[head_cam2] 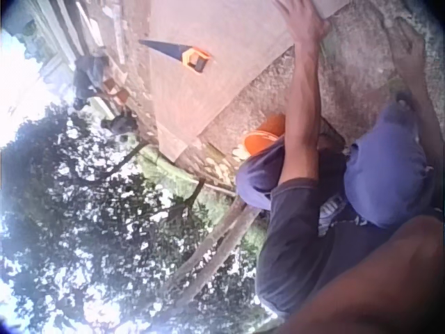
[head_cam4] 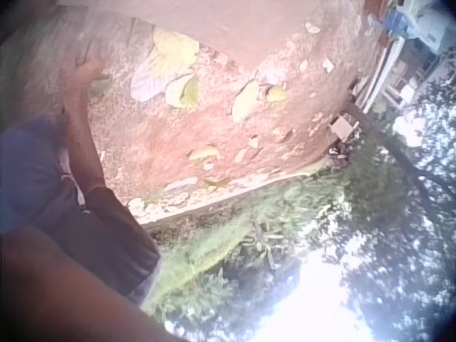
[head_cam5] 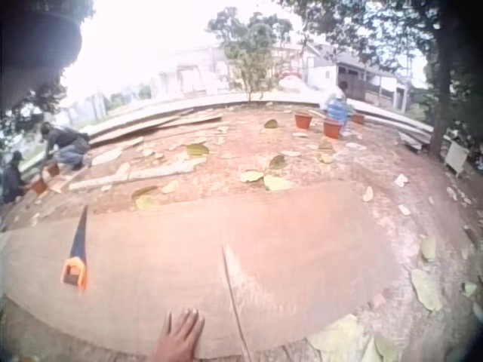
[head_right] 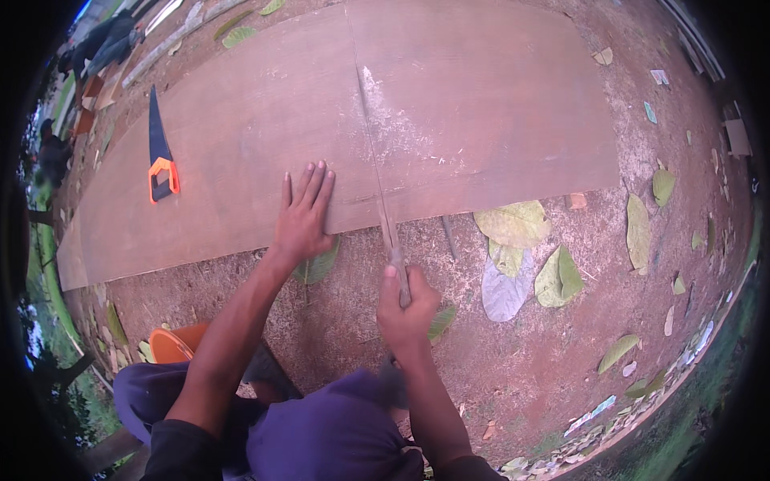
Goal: The person uses a hand saw to cut a large sheet of plywood placed on the ground. They hold the sheet steady with one hand and saw along a marked line with the other, continuing the cut for the duration of the clip.
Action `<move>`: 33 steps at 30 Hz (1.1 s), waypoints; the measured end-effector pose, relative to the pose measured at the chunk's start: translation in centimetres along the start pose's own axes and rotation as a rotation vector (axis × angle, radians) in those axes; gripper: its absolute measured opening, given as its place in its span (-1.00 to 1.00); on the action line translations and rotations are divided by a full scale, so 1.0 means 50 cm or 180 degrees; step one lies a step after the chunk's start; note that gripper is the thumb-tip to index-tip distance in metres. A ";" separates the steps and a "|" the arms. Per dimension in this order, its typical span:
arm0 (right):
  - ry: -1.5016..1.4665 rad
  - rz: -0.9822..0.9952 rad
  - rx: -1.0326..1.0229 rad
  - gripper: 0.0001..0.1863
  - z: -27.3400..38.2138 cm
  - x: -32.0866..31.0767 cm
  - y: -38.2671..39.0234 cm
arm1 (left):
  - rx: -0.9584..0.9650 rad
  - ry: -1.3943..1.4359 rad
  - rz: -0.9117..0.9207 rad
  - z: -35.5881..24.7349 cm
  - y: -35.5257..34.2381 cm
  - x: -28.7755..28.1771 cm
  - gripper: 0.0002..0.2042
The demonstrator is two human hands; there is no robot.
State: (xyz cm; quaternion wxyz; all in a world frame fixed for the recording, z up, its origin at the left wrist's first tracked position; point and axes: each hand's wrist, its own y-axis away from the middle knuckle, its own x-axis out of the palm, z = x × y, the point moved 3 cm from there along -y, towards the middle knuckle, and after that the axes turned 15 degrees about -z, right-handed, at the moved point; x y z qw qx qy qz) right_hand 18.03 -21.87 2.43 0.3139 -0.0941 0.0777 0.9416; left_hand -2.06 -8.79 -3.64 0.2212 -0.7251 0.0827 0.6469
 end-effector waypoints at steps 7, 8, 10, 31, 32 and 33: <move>-0.0179 0.0078 0.0222 -0.68 0.011 0.063 -0.036 | -0.0026 0.0019 -0.0078 0.024 0.007 -0.012 0.07; -0.0173 0.0021 0.0033 -0.68 -0.009 -0.003 0.019 | -0.0056 0.0052 -0.0018 0.015 0.001 -0.017 0.08; -0.0078 0.0058 -0.0249 -0.74 -0.006 -0.072 0.068 | -0.0075 0.0060 0.0026 0.005 0.002 -0.010 0.08; -0.0163 -0.0047 -0.0183 -0.71 0.002 0.131 -0.103 | -0.0068 0.0074 -0.0194 0.014 0.017 0.008 0.12; -0.0231 0.0044 0.0066 -0.70 0.010 0.100 -0.071 | -0.0075 -0.0012 -0.0140 0.021 0.024 0.008 0.11; -0.0308 0.0144 0.0286 -0.69 0.017 0.062 -0.034 | -0.0090 -0.0104 -0.0113 0.027 0.024 0.007 0.11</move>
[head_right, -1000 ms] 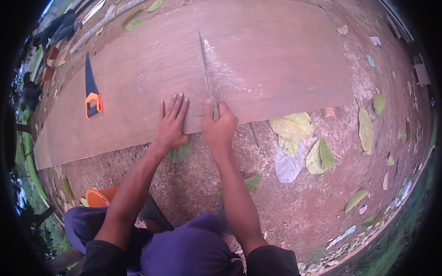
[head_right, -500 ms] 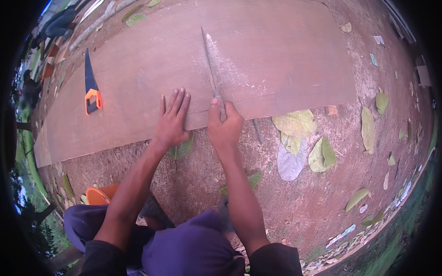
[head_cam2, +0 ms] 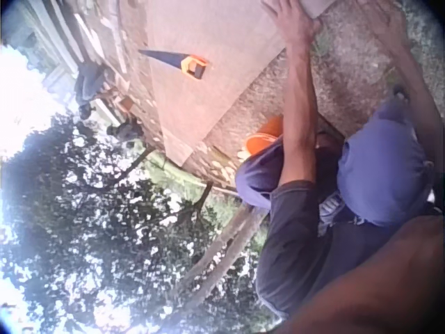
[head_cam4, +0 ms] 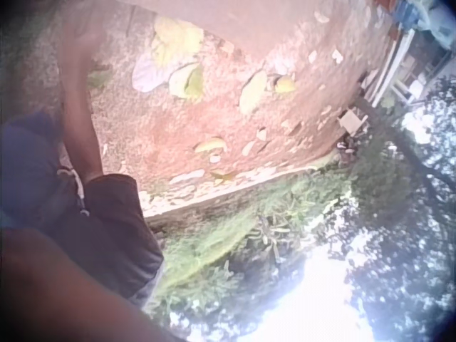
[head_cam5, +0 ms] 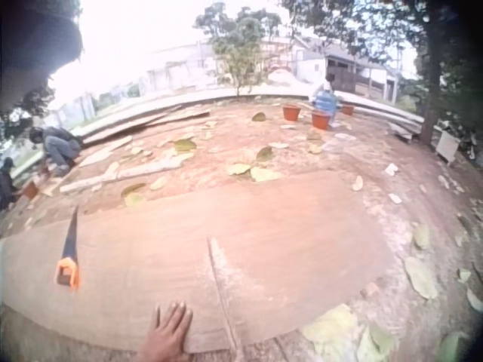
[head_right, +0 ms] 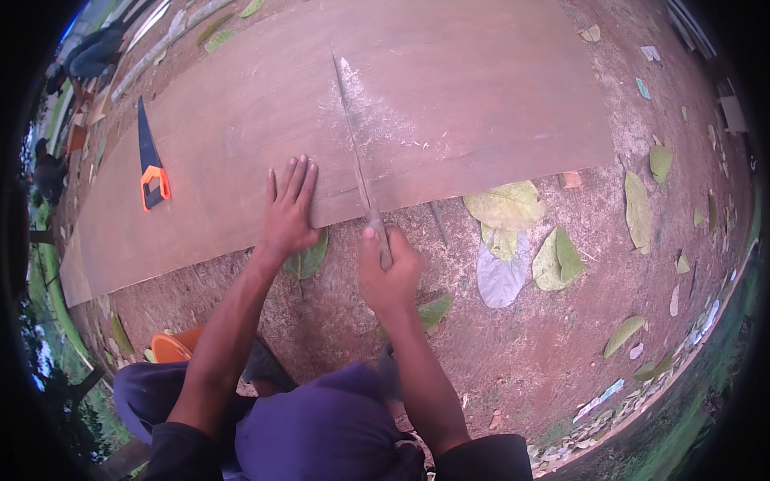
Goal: The person uses a hand saw to cut a large sheet of plywood placed on the ground. They hold the sheet steady with one hand and saw along a marked line with the other, continuing the cut for the duration of the clip.
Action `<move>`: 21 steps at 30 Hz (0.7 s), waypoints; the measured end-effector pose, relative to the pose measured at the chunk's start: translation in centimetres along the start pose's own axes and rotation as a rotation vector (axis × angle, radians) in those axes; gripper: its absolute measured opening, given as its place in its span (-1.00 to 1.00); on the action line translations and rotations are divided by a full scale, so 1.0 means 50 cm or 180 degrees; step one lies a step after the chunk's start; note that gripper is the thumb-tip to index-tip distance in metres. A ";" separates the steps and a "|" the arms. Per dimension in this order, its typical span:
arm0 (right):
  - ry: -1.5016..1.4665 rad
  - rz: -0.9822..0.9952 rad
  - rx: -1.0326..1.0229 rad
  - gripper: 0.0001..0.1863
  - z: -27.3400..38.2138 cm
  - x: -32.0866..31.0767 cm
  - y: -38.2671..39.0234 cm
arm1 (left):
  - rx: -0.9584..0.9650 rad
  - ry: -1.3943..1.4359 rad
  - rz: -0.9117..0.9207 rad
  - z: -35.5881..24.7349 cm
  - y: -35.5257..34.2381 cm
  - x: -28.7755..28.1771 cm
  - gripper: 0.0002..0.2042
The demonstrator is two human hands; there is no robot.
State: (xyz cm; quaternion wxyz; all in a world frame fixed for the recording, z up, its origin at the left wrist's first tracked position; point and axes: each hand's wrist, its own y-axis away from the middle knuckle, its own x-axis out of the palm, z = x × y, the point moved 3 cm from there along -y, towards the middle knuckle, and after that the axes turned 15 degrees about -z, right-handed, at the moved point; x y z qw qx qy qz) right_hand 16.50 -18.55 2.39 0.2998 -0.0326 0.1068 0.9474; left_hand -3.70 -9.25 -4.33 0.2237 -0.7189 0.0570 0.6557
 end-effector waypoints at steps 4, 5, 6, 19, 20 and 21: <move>-0.0040 -0.0119 -0.0029 -0.71 -0.002 -0.197 0.165 | 0.0064 0.0186 -0.0144 -0.031 -0.038 -0.007 0.07; 0.0053 -0.0085 0.0009 -0.74 0.009 -0.202 0.169 | 0.0076 0.0175 -0.0153 -0.033 -0.034 -0.002 0.06; 0.0145 -0.0054 0.0045 -0.76 0.016 -0.200 0.167 | 0.0093 0.0168 -0.0165 -0.037 -0.026 0.001 0.05; 0.0158 -0.0040 -0.0318 -0.74 0.015 -0.169 0.134 | 0.0083 0.0266 -0.0126 -0.042 -0.026 -0.002 0.06; 0.0160 0.0017 -0.0292 -0.74 0.018 -0.153 0.116 | 0.0067 0.0175 -0.0061 -0.031 -0.009 -0.001 0.06; 0.0102 -0.0030 -0.0218 -0.71 0.013 -0.087 0.062 | 0.0085 0.0097 -0.0088 -0.024 -0.015 0.001 0.07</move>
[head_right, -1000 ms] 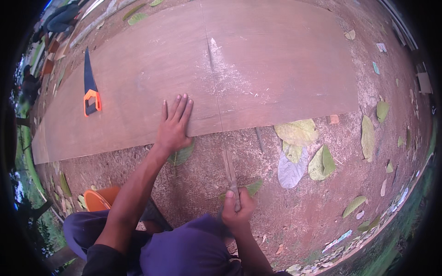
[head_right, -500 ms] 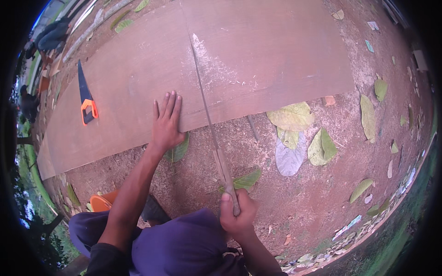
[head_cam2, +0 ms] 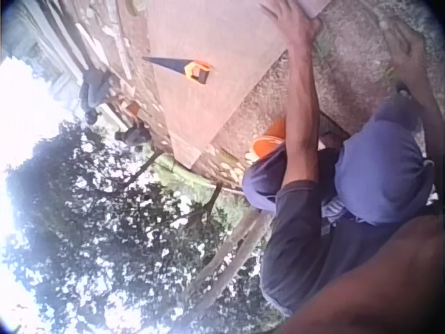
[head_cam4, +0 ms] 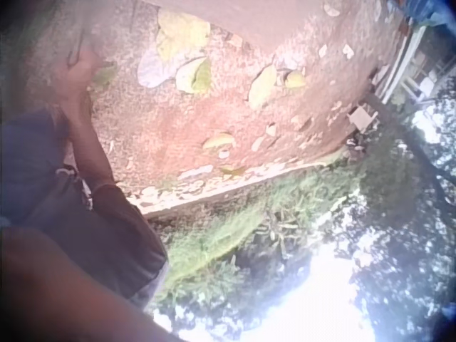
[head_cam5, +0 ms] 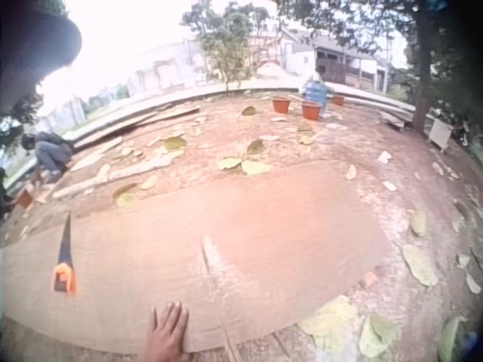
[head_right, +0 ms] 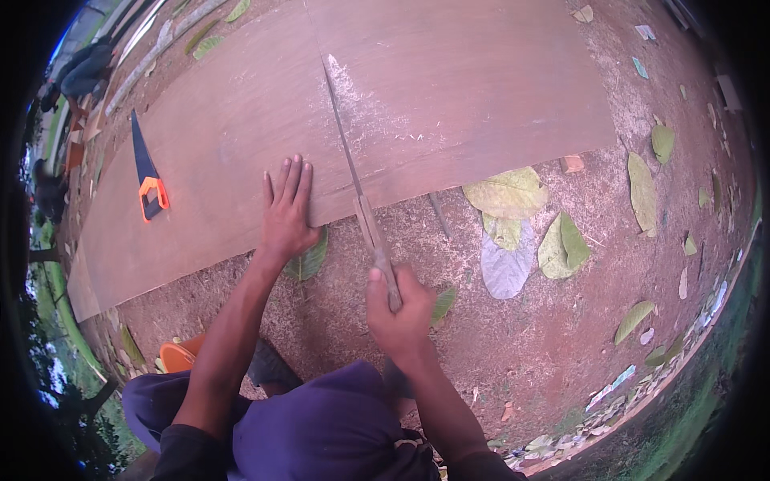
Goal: The person uses a hand saw to cut a large sheet of plywood placed on the ground. They hold the sheet steady with one hand and saw along a marked line with the other, continuing the cut for the duration of the clip.
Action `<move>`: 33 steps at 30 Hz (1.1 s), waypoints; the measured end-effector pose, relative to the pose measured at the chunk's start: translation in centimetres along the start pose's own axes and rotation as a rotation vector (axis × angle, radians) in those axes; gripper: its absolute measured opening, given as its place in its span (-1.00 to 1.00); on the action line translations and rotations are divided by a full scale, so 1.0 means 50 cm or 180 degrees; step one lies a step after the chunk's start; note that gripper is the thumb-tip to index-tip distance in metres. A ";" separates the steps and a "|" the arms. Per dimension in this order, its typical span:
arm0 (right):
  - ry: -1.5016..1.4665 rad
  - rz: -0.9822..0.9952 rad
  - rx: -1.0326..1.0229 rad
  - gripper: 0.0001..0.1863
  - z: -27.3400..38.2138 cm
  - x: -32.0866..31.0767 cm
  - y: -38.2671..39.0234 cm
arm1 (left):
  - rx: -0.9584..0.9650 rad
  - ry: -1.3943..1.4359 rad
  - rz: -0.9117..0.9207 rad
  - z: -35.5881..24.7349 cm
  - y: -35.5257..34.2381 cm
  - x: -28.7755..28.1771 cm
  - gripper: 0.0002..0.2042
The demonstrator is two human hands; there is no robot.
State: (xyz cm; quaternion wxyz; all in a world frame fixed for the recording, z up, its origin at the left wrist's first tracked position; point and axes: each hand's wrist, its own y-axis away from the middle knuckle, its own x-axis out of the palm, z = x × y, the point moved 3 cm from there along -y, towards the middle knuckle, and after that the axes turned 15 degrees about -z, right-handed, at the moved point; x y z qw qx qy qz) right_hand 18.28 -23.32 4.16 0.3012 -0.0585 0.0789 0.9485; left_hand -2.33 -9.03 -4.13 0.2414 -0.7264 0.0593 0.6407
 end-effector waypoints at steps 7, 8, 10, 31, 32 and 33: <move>0.0021 0.0132 0.0365 -0.68 0.002 0.079 -0.061 | -0.0029 0.0115 -0.0043 0.012 0.004 -0.013 0.08; 0.0124 0.0000 0.0068 -0.70 -0.004 0.013 -0.004 | -0.0017 0.0112 -0.0088 0.010 -0.017 -0.009 0.08; -0.0146 -0.0106 0.0094 -0.72 0.010 -0.082 0.085 | -0.0025 0.0090 0.0023 -0.007 -0.002 -0.012 0.07; 0.0266 -0.0061 -0.0300 -0.69 0.007 0.157 -0.168 | 0.0072 0.0142 -0.0203 -0.008 -0.005 0.008 0.08; 0.0298 0.0019 -0.0309 -0.69 0.012 0.161 -0.161 | 0.0049 0.0143 -0.0117 -0.001 0.011 0.001 0.07; 0.0247 0.0057 -0.0077 -0.70 -0.007 0.121 -0.103 | 0.0022 0.0144 -0.0029 0.004 0.034 -0.008 0.06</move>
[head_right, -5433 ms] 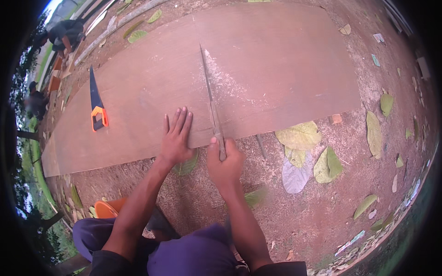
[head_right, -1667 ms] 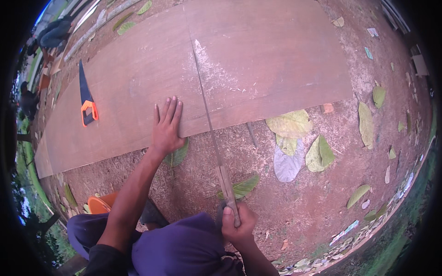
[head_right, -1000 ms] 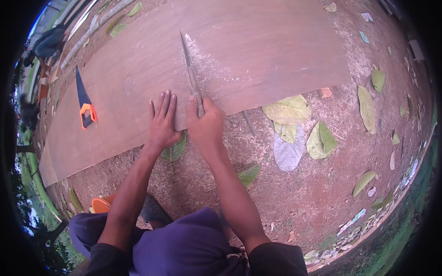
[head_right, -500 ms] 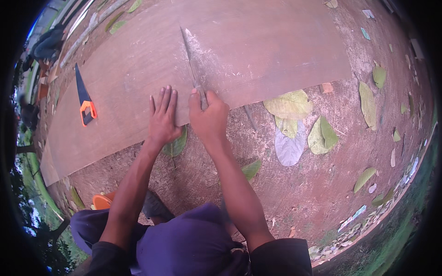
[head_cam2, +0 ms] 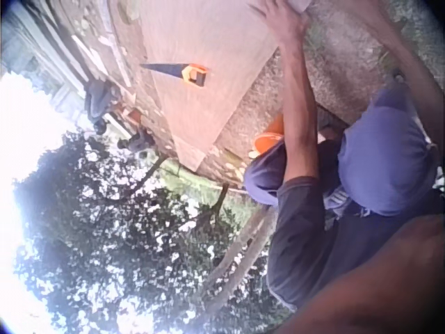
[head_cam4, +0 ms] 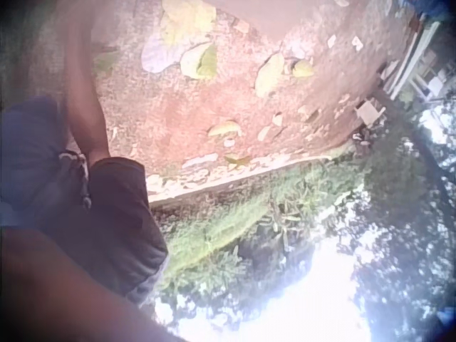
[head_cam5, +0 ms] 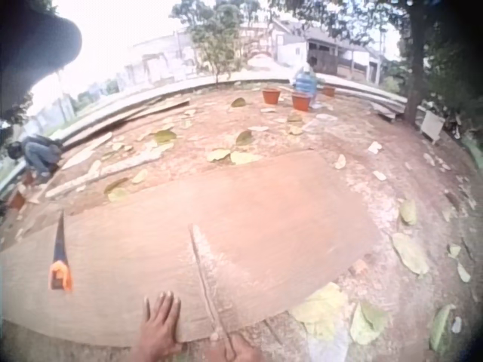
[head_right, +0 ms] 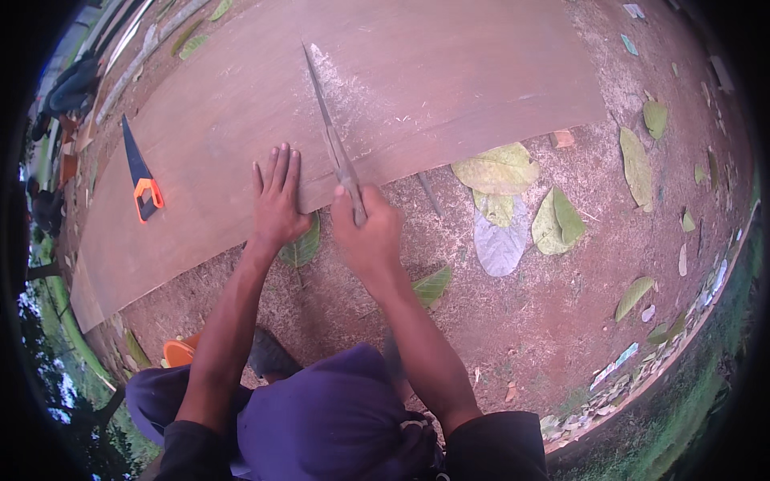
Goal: The person uses a hand saw to cut a large sheet of plywood placed on the ground. They hold the sheet steady with one hand and saw along a marked line with the other, continuing the cut for the duration of the clip.
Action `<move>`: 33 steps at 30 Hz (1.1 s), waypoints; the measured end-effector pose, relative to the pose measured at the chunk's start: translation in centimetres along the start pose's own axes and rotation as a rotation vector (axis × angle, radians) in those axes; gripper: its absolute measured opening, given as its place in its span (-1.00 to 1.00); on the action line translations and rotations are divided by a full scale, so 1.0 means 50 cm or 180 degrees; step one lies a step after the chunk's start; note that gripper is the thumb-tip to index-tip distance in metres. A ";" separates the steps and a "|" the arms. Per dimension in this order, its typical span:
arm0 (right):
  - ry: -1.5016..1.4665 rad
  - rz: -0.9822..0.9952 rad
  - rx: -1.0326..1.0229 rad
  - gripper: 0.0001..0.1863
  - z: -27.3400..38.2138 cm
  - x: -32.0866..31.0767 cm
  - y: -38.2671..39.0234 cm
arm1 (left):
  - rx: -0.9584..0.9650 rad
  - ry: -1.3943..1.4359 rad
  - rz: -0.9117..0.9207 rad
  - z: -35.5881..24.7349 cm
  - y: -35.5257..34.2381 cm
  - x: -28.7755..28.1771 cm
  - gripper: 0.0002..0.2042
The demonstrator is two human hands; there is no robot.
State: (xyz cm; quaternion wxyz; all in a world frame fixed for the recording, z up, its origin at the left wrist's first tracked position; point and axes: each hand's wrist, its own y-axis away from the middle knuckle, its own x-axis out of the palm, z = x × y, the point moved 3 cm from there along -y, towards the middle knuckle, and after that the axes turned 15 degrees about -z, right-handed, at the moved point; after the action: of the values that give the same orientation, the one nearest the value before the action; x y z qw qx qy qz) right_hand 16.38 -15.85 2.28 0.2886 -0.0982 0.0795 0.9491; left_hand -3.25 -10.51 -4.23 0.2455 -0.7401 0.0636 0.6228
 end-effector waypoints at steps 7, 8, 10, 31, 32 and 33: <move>-0.0143 0.0041 0.0074 -0.67 0.009 -0.111 0.099 | 0.0019 -0.0061 0.0008 -0.009 -0.027 0.000 0.04; -0.0209 -0.0024 0.0006 -0.67 0.000 -0.040 0.026 | 0.0037 -0.0126 -0.0023 -0.010 -0.041 0.003 0.04; -0.0229 -0.0099 -0.0047 -0.66 -0.008 0.016 -0.048 | 0.0058 -0.0075 -0.0097 -0.019 -0.050 0.007 0.03; -0.0211 -0.0013 -0.0179 -0.79 -0.027 -0.188 0.166 | 0.0031 -0.0163 -0.0063 -0.009 -0.058 0.007 0.06; -0.0275 -0.0052 -0.0117 -0.74 -0.022 -0.153 0.146 | 0.0019 -0.0187 0.0015 -0.008 -0.039 0.004 0.05; -0.0347 -0.0119 -0.0113 -0.68 -0.011 -0.110 0.107 | 0.0010 -0.0241 0.0024 -0.003 -0.031 0.002 0.06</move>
State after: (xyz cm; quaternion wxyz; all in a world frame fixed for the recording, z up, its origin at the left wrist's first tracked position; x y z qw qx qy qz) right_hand 17.92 -23.30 3.54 0.3084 -0.0529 0.0450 0.9487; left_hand -2.47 -9.19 -3.86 0.2465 -0.7153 0.0581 0.6513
